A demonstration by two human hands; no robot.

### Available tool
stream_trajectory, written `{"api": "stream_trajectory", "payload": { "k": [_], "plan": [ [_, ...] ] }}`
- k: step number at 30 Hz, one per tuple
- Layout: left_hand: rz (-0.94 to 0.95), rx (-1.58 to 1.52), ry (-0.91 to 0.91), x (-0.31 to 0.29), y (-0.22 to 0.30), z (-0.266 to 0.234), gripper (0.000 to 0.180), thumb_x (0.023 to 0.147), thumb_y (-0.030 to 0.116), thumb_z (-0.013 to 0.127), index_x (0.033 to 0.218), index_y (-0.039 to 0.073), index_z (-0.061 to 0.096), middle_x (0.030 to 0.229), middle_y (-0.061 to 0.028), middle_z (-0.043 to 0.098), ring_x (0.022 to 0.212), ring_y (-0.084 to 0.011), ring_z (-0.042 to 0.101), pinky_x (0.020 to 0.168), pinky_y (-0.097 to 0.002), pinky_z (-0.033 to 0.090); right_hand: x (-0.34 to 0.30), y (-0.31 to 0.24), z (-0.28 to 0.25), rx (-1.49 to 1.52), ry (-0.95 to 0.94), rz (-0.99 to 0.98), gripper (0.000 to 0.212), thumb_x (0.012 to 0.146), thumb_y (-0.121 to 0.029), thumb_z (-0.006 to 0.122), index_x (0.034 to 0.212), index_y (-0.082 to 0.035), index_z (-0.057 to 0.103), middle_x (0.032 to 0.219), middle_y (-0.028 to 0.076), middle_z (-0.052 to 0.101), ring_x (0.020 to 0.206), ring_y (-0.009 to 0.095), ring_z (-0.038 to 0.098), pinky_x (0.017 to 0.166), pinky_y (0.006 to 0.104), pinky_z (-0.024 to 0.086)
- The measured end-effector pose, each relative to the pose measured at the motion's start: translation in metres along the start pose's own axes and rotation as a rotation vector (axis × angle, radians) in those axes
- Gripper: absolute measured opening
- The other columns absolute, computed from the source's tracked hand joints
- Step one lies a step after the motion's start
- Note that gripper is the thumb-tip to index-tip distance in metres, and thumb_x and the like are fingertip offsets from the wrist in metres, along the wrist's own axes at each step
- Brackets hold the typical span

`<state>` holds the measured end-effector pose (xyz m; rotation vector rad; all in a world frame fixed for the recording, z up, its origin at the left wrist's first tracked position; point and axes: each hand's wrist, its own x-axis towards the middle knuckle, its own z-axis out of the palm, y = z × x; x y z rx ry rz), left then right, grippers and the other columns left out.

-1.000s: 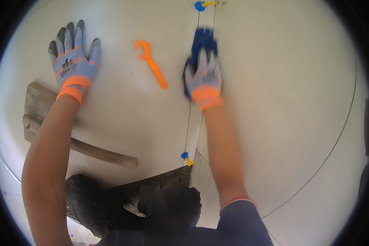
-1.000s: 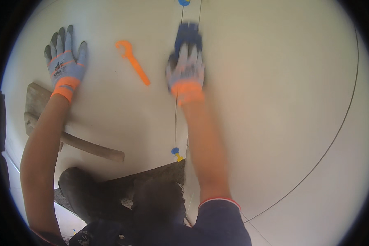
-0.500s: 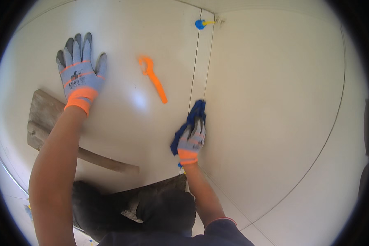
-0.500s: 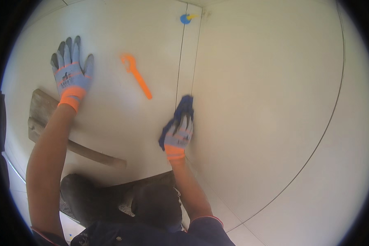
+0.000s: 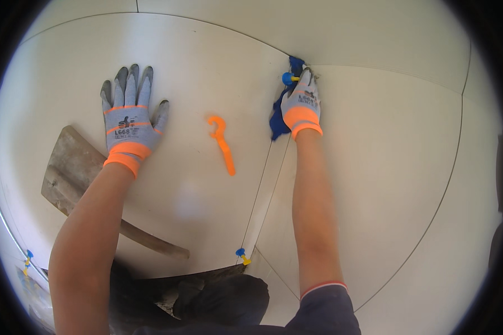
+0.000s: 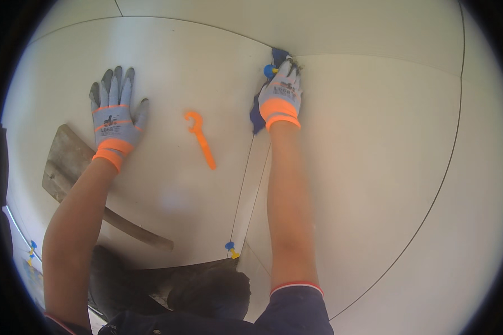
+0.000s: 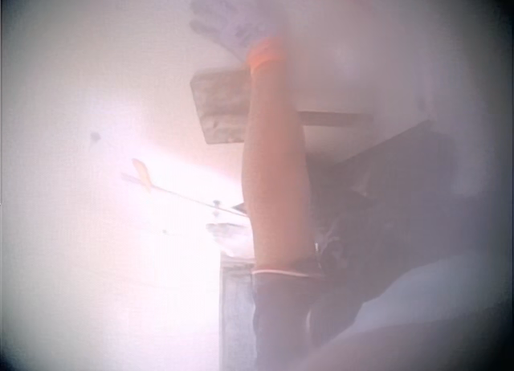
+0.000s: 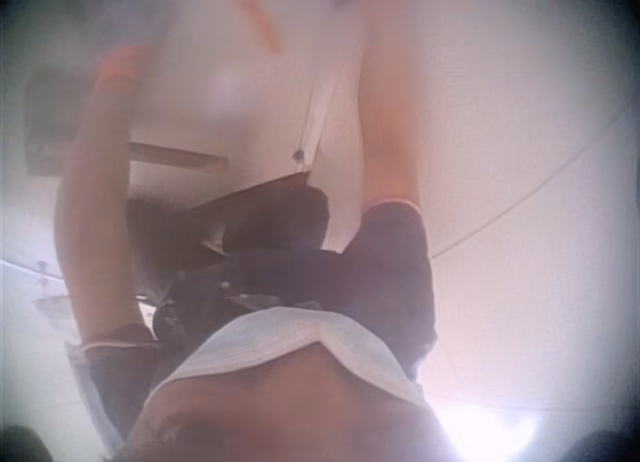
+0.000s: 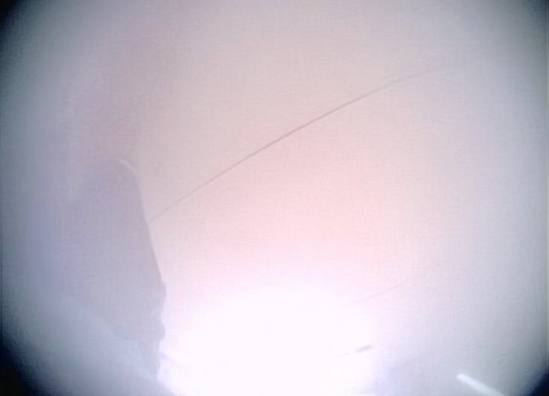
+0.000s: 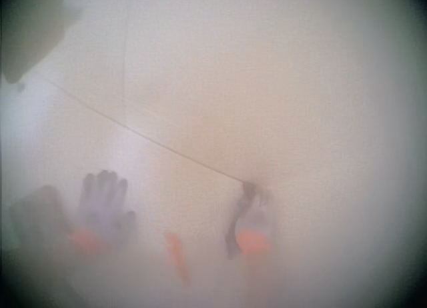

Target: The person installs white ceramic tiles on a wall, using tile spacers to maintain even gaps. They tap the tiles into place with a rubber mallet and wipe the surface with a blue cloth to remove excess adhesive.

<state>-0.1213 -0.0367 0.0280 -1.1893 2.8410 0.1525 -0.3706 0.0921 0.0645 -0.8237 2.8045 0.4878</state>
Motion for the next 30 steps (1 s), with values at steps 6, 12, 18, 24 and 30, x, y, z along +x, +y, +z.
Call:
{"api": "stream_trajectory", "payload": {
  "k": [6,12,18,24,30],
  "plan": [
    [-0.007,-0.041,-0.035,0.002,0.0,-0.004,0.061,0.082,0.033,0.045,0.135,0.012,0.025,0.137,-0.011,0.027,0.128,-0.0274,0.021,0.106,-0.0455,0.01,-0.048,0.003,-0.015,-0.061,-0.425,0.08,0.072,0.08,-0.022,0.047,0.137,-0.007,0.006,0.134,0.015,0.034,0.119,0.028,0.039,0.095,0.0363,0.037],
    [-0.006,-0.153,-0.02,0.002,-0.002,-0.004,0.06,0.082,0.032,0.047,0.134,0.011,0.026,0.137,-0.011,0.028,0.128,-0.0267,0.022,0.106,-0.0455,0.011,-0.017,0.005,-0.033,-0.543,-0.05,-0.161,0.039,0.076,-0.019,0.045,0.113,-0.01,0.05,0.122,0.005,0.048,0.115,0.025,0.041,0.09,0.0368,0.035],
    [-0.011,-0.165,0.007,0.001,-0.001,-0.005,0.059,0.081,0.031,0.048,0.132,0.01,0.029,0.135,-0.0116,0.03,0.127,-0.027,0.023,0.106,-0.0457,0.012,0.028,0.002,-0.08,-0.751,-0.238,-0.287,0.047,0.081,-0.034,0.041,0.123,-0.012,0.044,0.13,0.008,0.04,0.123,0.026,0.031,0.1,0.0386,0.022],
    [-0.011,-0.176,0.018,0.001,-0.002,-0.005,0.059,0.081,0.032,0.048,0.132,0.01,0.029,0.135,-0.0119,0.03,0.127,-0.0268,0.024,0.106,-0.0456,0.012,0.03,-0.009,-0.074,-1.075,-0.475,-0.358,0.073,0.082,-0.058,0.03,0.137,-0.011,0.023,0.144,0.003,0.014,0.133,0.022,0.01,0.108,0.0406,0.008],
    [-0.008,-0.189,0.003,0.002,-0.003,-0.003,0.06,0.082,0.035,0.046,0.133,0.011,0.028,0.135,-0.0115,0.029,0.128,-0.0261,0.022,0.106,-0.0453,0.011,0.037,-0.015,-0.066,-1.085,-0.546,-0.424,0.073,0.082,-0.06,0.028,0.133,-0.009,0.032,0.143,0.004,0.017,0.133,0.024,0.009,0.107,0.0407,0.007]
  ]
}}
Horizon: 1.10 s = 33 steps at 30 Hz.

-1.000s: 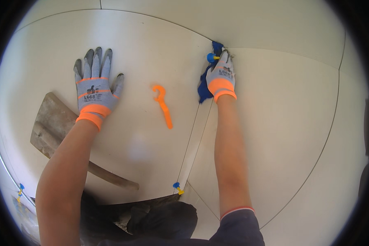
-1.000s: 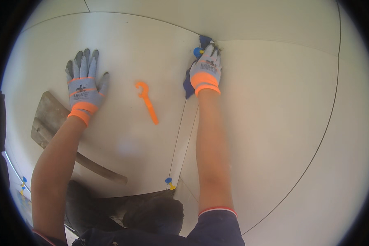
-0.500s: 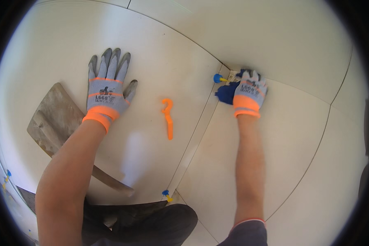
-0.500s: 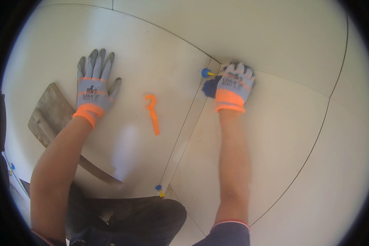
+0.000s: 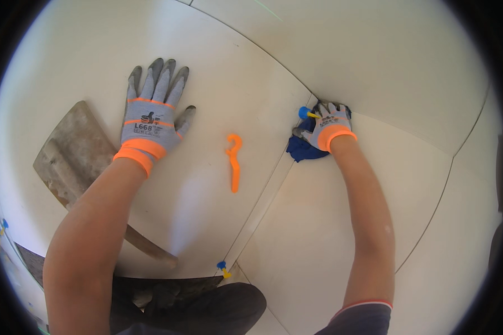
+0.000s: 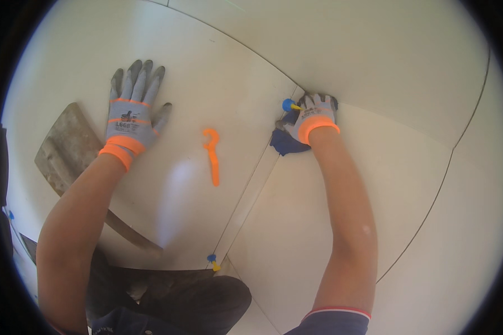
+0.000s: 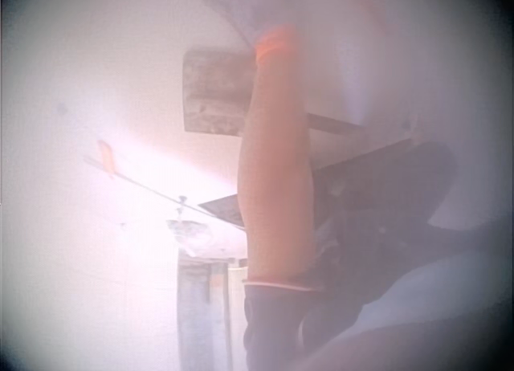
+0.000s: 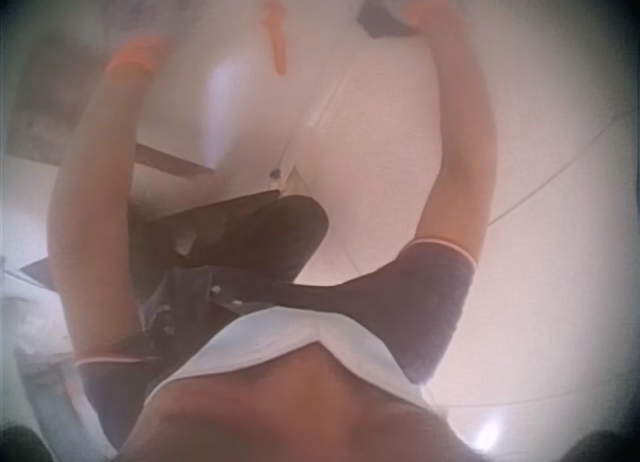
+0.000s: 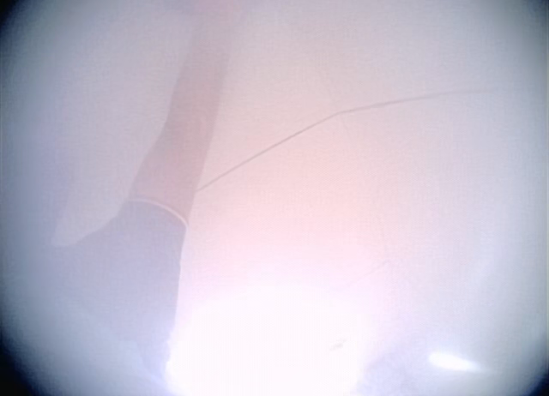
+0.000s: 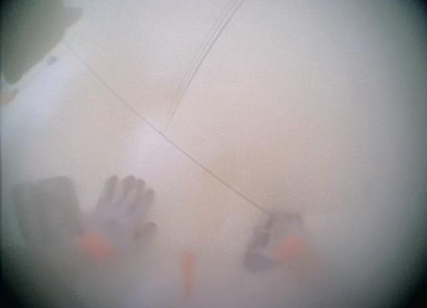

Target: The person installs white ceramic tiles on a wall, using tile spacers to maintain even gaps. They tap the tiles into place with a rubber mallet and wipe the surface with a blue cloth to remove excess adhesive.

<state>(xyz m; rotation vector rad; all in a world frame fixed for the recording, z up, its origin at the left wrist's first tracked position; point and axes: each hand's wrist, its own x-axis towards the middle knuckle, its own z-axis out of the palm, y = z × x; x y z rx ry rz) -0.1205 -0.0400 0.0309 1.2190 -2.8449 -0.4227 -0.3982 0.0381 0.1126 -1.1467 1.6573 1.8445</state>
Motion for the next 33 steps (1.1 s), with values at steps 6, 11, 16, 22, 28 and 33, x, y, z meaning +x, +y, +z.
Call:
{"api": "stream_trajectory", "payload": {
  "k": [6,11,16,22,28,33],
  "plan": [
    [-0.008,-0.026,0.003,0.0,-0.001,0.001,0.06,0.082,0.036,0.045,0.134,0.012,0.027,0.136,-0.0102,0.029,0.128,-0.0253,0.022,0.107,-0.0451,0.01,-0.016,-0.005,0.004,-0.102,-0.004,-0.045,0.077,0.081,-0.061,0.028,0.133,-0.004,0.03,0.143,0.008,0.018,0.133,0.024,0.012,0.107,0.0389,0.008],
    [-0.01,-0.046,0.004,-0.001,-0.001,0.002,0.06,0.082,0.036,0.045,0.134,0.012,0.027,0.136,-0.0101,0.028,0.128,-0.0253,0.022,0.107,-0.045,0.011,-0.014,-0.004,0.005,-0.129,0.015,0.01,0.076,0.081,-0.061,0.03,0.133,-0.005,0.031,0.142,0.01,0.019,0.132,0.025,0.013,0.107,0.0395,0.011],
    [-0.003,-0.046,0.02,0.0,-0.001,0.002,0.059,0.082,0.035,0.046,0.133,0.012,0.028,0.136,-0.0104,0.029,0.127,-0.0256,0.023,0.106,-0.0453,0.011,0.0,-0.005,-0.001,-0.143,0.049,0.118,0.069,0.081,-0.059,0.032,0.128,-0.009,0.042,0.136,0.007,0.03,0.122,0.023,0.028,0.101,0.0377,0.021],
    [0.005,-0.036,0.029,0.001,-0.002,0.004,0.059,0.081,0.035,0.046,0.132,0.011,0.029,0.135,-0.0104,0.031,0.127,-0.026,0.024,0.106,-0.0458,0.011,0.0,-0.003,0.001,-0.181,0.042,0.114,0.068,0.079,-0.06,0.034,0.127,-0.012,0.043,0.129,0.008,0.037,0.118,0.024,0.032,0.097,0.0358,0.025],
    [-0.001,-0.095,0.023,0.001,-0.002,0.005,0.059,0.082,0.036,0.046,0.133,0.012,0.028,0.137,-0.0091,0.028,0.129,-0.0252,0.021,0.107,-0.0462,0.01,0.0,-0.007,-0.006,-0.191,0.001,0.17,0.071,0.079,-0.061,0.033,0.127,-0.01,0.042,0.13,0.009,0.038,0.119,0.025,0.033,0.097,0.0362,0.024],
    [-0.008,-0.106,0.009,0.0,-0.002,0.006,0.059,0.082,0.037,0.044,0.133,0.013,0.027,0.138,-0.0087,0.027,0.129,-0.0248,0.02,0.107,-0.0456,0.009,-0.001,-0.005,-0.006,-0.074,-0.073,0.209,0.079,0.077,-0.066,0.032,0.126,-0.005,0.042,0.132,0.012,0.038,0.122,0.028,0.031,0.101,0.0397,0.022]
  ]
}}
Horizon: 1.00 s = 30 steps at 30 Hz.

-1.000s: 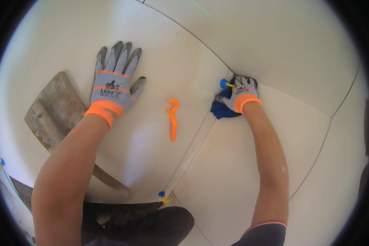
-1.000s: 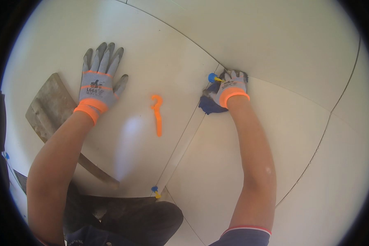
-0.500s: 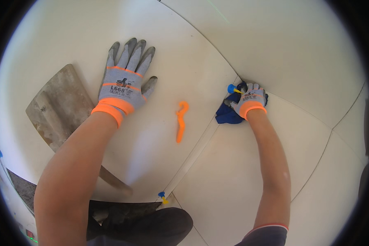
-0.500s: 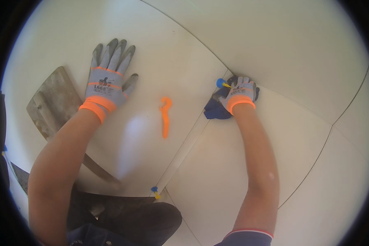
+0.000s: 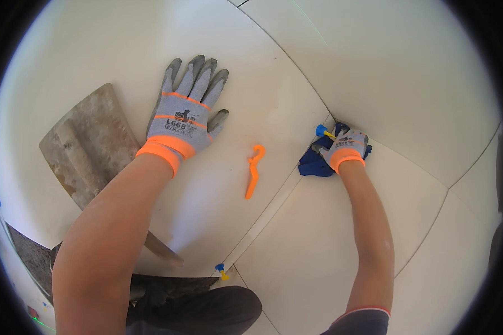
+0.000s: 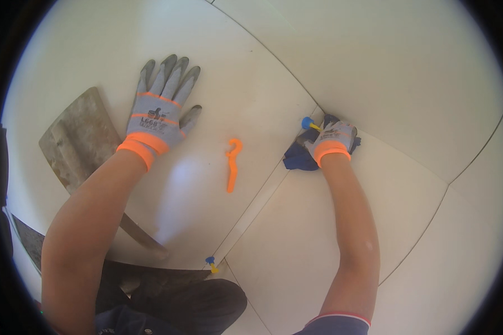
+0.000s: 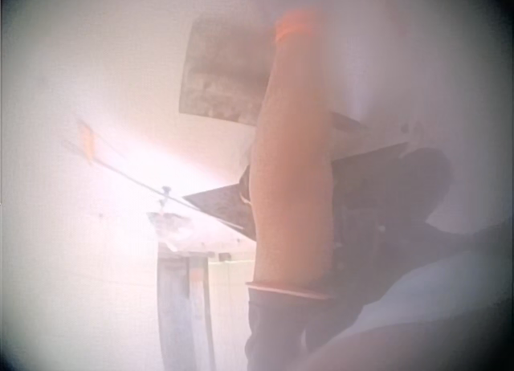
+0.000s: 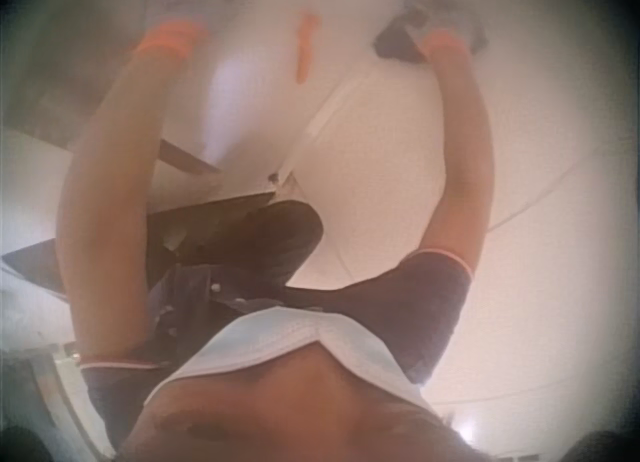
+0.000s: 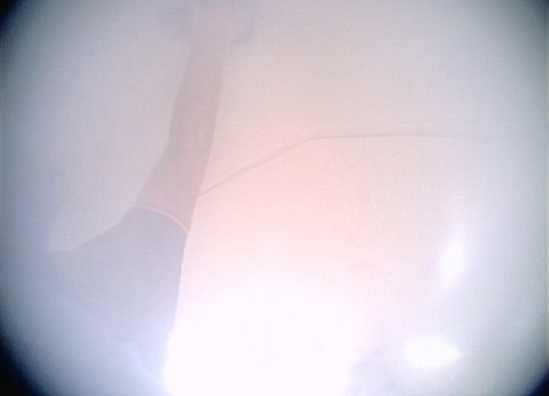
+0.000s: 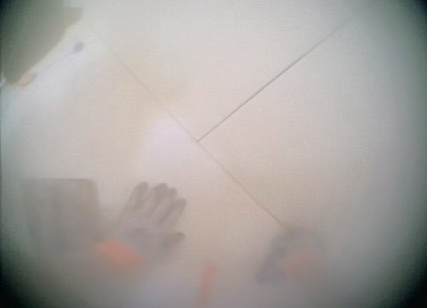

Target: The person installs white ceramic tiles on a wall, using tile spacers to maintain even gaps. They tap the tiles into place with a rubber mallet and wipe the surface with a blue cloth to remove excess adhesive.

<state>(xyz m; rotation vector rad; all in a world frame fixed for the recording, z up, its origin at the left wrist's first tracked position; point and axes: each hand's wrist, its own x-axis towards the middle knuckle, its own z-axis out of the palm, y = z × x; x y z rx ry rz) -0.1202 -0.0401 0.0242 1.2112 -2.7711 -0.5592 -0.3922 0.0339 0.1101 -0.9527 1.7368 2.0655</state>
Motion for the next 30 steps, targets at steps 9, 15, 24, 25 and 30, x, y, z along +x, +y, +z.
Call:
{"api": "stream_trajectory", "payload": {
  "k": [9,15,24,25,30],
  "plan": [
    [-0.001,0.033,-0.005,0.001,0.001,-0.001,0.058,0.084,0.038,0.042,0.133,0.013,0.027,0.138,-0.0086,0.027,0.13,-0.0238,0.02,0.107,-0.0449,0.008,0.009,0.006,0.004,-0.034,0.104,-0.04,0.079,0.075,-0.069,0.033,0.13,-0.012,0.039,0.13,0.009,0.04,0.121,0.024,0.035,0.099,0.0368,0.025],
    [-0.006,0.016,-0.027,0.001,0.001,-0.003,0.057,0.084,0.038,0.042,0.133,0.013,0.028,0.137,-0.0089,0.028,0.129,-0.0237,0.021,0.107,-0.0454,0.009,0.005,0.018,-0.009,0.111,-0.229,-0.093,0.076,0.074,-0.069,0.035,0.129,-0.017,0.04,0.116,0.004,0.054,0.107,0.02,0.05,0.088,0.032,0.038],
    [-0.01,0.01,-0.02,0.0,0.0,-0.001,0.058,0.083,0.038,0.042,0.133,0.012,0.028,0.137,-0.0092,0.028,0.129,-0.0239,0.022,0.107,-0.0456,0.009,0.019,0.02,-0.006,0.032,0.021,-0.036,0.069,0.076,-0.062,0.04,0.13,-0.019,0.038,0.118,0.003,0.054,0.109,0.022,0.05,0.088,0.0328,0.039],
    [-0.006,0.023,0.003,0.0,0.0,-0.001,0.058,0.083,0.038,0.042,0.133,0.012,0.028,0.137,-0.0092,0.028,0.129,-0.024,0.022,0.107,-0.0456,0.009,0.021,0.02,-0.007,0.064,0.022,-0.058,0.064,0.077,-0.059,0.041,0.128,-0.02,0.04,0.116,0.002,0.054,0.106,0.022,0.052,0.086,0.0328,0.041],
    [-0.009,0.008,-0.005,0.0,-0.001,-0.001,0.058,0.083,0.038,0.043,0.133,0.012,0.029,0.137,-0.0091,0.029,0.128,-0.0245,0.022,0.107,-0.0459,0.009,0.025,0.023,-0.011,0.171,-0.051,-0.103,0.053,0.078,-0.046,0.05,0.123,-0.018,0.043,0.114,0.002,0.054,0.099,0.023,0.055,0.081,0.0343,0.046]
  ]
}}
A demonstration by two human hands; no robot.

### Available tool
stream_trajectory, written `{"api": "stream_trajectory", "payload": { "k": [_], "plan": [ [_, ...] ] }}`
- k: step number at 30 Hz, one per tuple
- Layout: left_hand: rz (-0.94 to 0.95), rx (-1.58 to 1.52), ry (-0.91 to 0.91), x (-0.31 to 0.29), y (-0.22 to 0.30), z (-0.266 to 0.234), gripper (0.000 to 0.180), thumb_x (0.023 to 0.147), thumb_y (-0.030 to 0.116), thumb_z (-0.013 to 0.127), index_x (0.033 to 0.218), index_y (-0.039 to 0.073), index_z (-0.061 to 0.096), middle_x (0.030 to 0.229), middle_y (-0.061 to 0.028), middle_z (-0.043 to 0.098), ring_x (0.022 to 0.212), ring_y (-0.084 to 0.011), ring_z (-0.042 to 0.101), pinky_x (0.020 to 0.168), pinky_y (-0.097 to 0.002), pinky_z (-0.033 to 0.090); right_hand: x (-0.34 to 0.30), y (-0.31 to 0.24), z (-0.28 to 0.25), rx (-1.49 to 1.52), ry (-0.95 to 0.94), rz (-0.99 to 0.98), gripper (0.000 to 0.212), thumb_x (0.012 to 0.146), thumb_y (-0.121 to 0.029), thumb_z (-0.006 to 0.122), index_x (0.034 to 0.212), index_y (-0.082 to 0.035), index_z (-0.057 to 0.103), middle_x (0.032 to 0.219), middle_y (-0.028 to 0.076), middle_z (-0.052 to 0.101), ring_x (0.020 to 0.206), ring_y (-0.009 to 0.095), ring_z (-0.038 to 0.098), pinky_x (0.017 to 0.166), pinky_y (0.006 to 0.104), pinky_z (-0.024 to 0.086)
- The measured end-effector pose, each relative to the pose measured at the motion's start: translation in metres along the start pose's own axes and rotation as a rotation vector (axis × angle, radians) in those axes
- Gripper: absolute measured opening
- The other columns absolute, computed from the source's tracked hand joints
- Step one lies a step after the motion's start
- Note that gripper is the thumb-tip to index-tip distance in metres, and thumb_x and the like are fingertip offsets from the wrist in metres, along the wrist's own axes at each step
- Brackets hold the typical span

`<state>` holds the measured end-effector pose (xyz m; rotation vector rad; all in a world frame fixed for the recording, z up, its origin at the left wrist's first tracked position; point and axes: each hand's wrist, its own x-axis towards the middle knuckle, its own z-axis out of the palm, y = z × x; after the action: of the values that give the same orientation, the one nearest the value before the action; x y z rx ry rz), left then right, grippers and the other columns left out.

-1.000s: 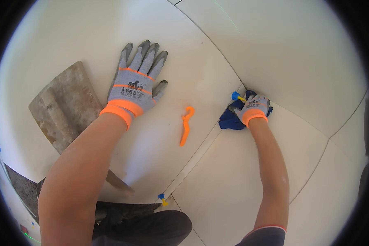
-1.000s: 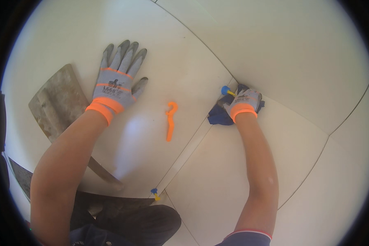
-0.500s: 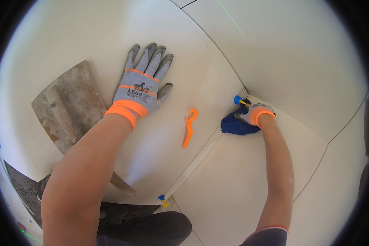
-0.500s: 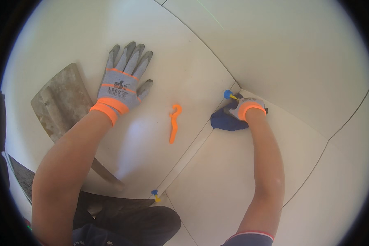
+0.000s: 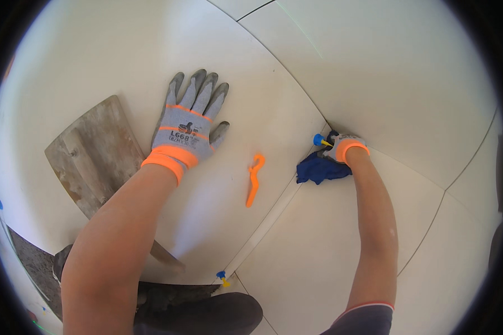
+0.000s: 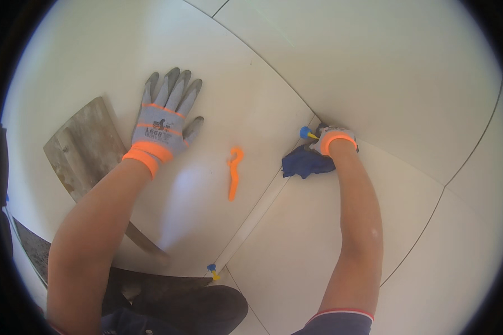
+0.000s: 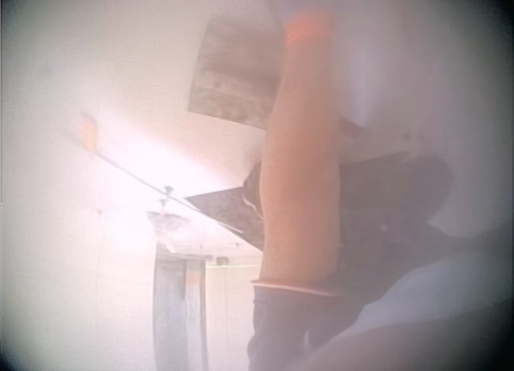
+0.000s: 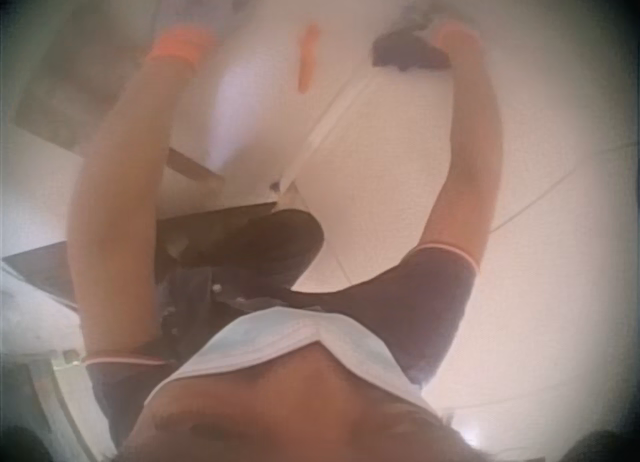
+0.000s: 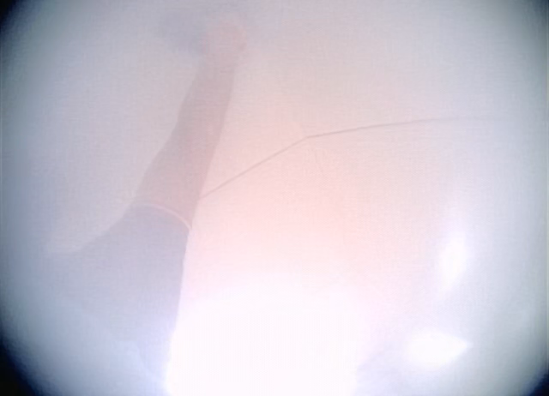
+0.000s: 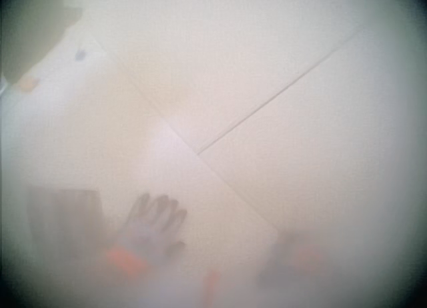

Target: The person installs white ceramic tiles on a wall, using tile spacers to maintain even gaps. They tap the tiles into place with a rubber mallet and wipe the surface with a blue cloth to remove excess adhesive.

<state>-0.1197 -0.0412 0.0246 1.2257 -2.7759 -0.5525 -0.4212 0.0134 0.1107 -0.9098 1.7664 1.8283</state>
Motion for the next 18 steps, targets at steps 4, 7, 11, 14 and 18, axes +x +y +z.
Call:
{"api": "stream_trajectory", "payload": {
  "k": [4,7,11,14,18],
  "plan": [
    [0.004,-0.012,-0.017,0.0,0.001,-0.002,0.059,0.082,0.038,0.043,0.133,0.011,0.029,0.136,-0.0093,0.029,0.128,-0.0249,0.023,0.107,-0.0462,0.01,0.004,0.002,0.003,0.248,-0.102,-0.035,0.049,0.075,-0.037,0.057,0.117,-0.013,0.049,0.111,0.007,0.055,0.095,0.026,0.055,0.078,0.0367,0.046],
    [0.002,-0.002,-0.026,0.0,0.001,-0.003,0.06,0.082,0.038,0.043,0.133,0.01,0.028,0.136,-0.01,0.03,0.127,-0.0256,0.023,0.106,-0.0464,0.01,0.006,0.004,0.009,0.322,-0.142,-0.023,0.045,0.075,-0.035,0.057,0.11,-0.007,0.054,0.108,0.011,0.057,0.092,0.028,0.056,0.077,0.0385,0.046],
    [0.0,0.012,-0.047,0.0,0.002,-0.006,0.061,0.082,0.037,0.043,0.133,0.009,0.027,0.136,-0.0113,0.029,0.127,-0.0269,0.023,0.106,-0.0465,0.01,-0.005,0.0,0.026,0.565,-0.077,-0.025,0.051,0.072,-0.038,0.058,0.112,-0.007,0.054,0.108,0.015,0.057,0.094,0.03,0.056,0.078,0.0372,0.045],
    [-0.008,0.057,-0.087,-0.001,0.003,-0.007,0.062,0.082,0.037,0.043,0.133,0.008,0.027,0.136,-0.0121,0.029,0.127,-0.0277,0.022,0.106,-0.0468,0.009,-0.031,-0.018,0.051,0.914,0.131,0.096,0.06,0.07,-0.044,0.056,0.116,-0.006,0.051,0.107,0.02,0.057,0.094,0.032,0.056,0.078,0.0362,0.045],
    [-0.009,0.095,-0.06,-0.002,0.004,-0.006,0.063,0.081,0.037,0.044,0.134,0.009,0.026,0.137,-0.0123,0.027,0.129,-0.0278,0.02,0.106,-0.0484,0.008,-0.065,-0.058,0.076,0.987,0.106,0.244,0.068,0.077,-0.05,0.049,0.13,-0.01,0.035,0.125,0.012,0.047,0.113,0.026,0.047,0.091,0.0353,0.039]
  ]
}}
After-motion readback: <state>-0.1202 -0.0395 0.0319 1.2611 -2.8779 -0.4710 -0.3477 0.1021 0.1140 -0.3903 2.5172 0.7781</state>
